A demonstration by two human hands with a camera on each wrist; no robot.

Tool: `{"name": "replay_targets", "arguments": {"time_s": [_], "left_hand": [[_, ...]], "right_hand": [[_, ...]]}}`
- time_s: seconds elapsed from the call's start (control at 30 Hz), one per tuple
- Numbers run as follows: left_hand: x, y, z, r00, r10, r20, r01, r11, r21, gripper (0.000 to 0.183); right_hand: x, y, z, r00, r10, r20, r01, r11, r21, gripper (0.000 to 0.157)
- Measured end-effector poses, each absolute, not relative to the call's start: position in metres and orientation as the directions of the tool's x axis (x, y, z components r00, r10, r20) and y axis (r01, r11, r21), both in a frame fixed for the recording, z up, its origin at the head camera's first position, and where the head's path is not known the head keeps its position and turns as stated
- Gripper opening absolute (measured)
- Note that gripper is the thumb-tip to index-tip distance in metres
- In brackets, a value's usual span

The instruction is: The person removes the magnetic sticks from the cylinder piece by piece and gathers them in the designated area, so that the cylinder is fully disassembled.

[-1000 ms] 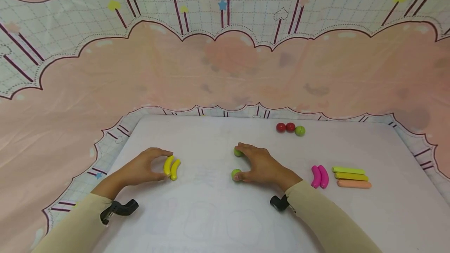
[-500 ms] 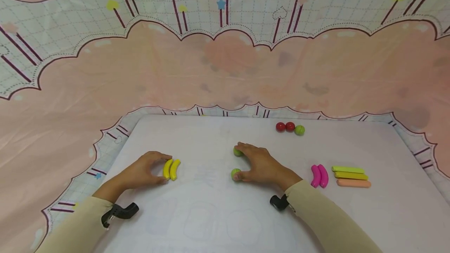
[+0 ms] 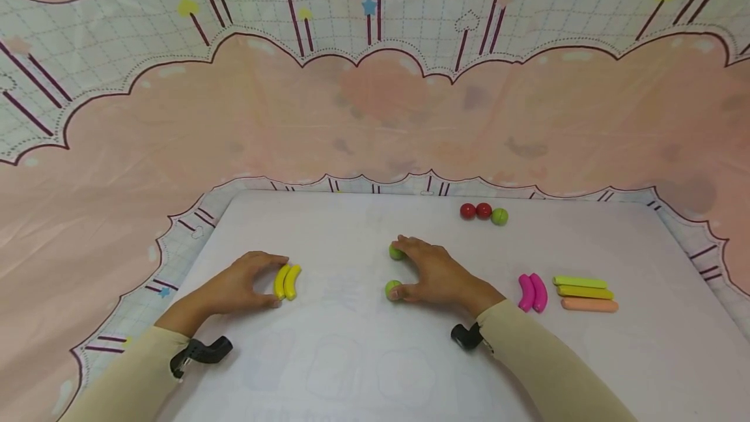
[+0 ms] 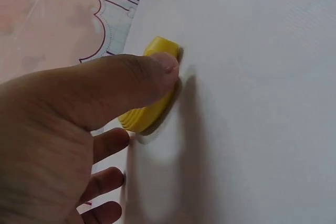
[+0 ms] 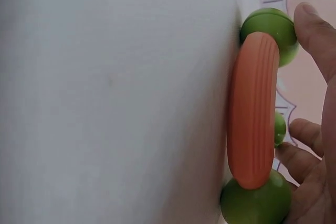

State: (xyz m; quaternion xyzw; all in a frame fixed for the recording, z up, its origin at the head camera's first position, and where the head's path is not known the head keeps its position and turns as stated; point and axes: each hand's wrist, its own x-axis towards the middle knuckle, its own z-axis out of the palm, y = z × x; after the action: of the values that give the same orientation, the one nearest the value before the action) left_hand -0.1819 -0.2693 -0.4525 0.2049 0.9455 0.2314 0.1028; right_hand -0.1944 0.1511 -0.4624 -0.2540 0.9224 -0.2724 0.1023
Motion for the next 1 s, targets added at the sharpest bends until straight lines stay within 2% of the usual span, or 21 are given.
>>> {"name": "replay_targets", "arguments": {"time_s": [0.2,0.37,0.47,0.63,0.83,1.0], "left_hand": [[-0.187,-0.265,-0.442,-0.883,0.467,-0.05,0.394,0.794,0.463,0.075],[-0.19,-0.249,-0.436,-0.884,0.467,-0.037,0.394,0.785,0.479,0.07],[-0.191,-0.238,-0.434,-0.871,0.49,-0.038,0.415,0.774,0.478,0.066],[-0.191,-0.22,-0.433,-0.839,0.544,-0.018,0.469,0.738,0.486,0.061],[-0.191,-0.202,-0.438,-0.803,0.596,0.016,0.523,0.691,0.498,0.057],[-0.191,-0.187,-0.442,-0.778,0.627,0.039,0.564,0.669,0.484,0.054]], "right_hand": [[-0.193,0.156,-0.457,-0.898,-0.428,-0.103,-0.296,0.76,-0.579,0.092],[-0.193,0.164,-0.454,-0.949,-0.281,-0.139,-0.171,0.837,-0.52,0.069],[-0.193,0.168,-0.454,-0.958,-0.245,-0.149,-0.14,0.852,-0.504,0.057],[-0.195,0.169,-0.455,-0.955,-0.256,-0.15,-0.142,0.839,-0.525,0.048],[-0.196,0.168,-0.457,-0.951,-0.298,-0.086,-0.203,0.809,-0.552,0.045],[-0.197,0.166,-0.458,-0.946,-0.312,-0.088,-0.205,0.785,-0.585,0.042]]}}
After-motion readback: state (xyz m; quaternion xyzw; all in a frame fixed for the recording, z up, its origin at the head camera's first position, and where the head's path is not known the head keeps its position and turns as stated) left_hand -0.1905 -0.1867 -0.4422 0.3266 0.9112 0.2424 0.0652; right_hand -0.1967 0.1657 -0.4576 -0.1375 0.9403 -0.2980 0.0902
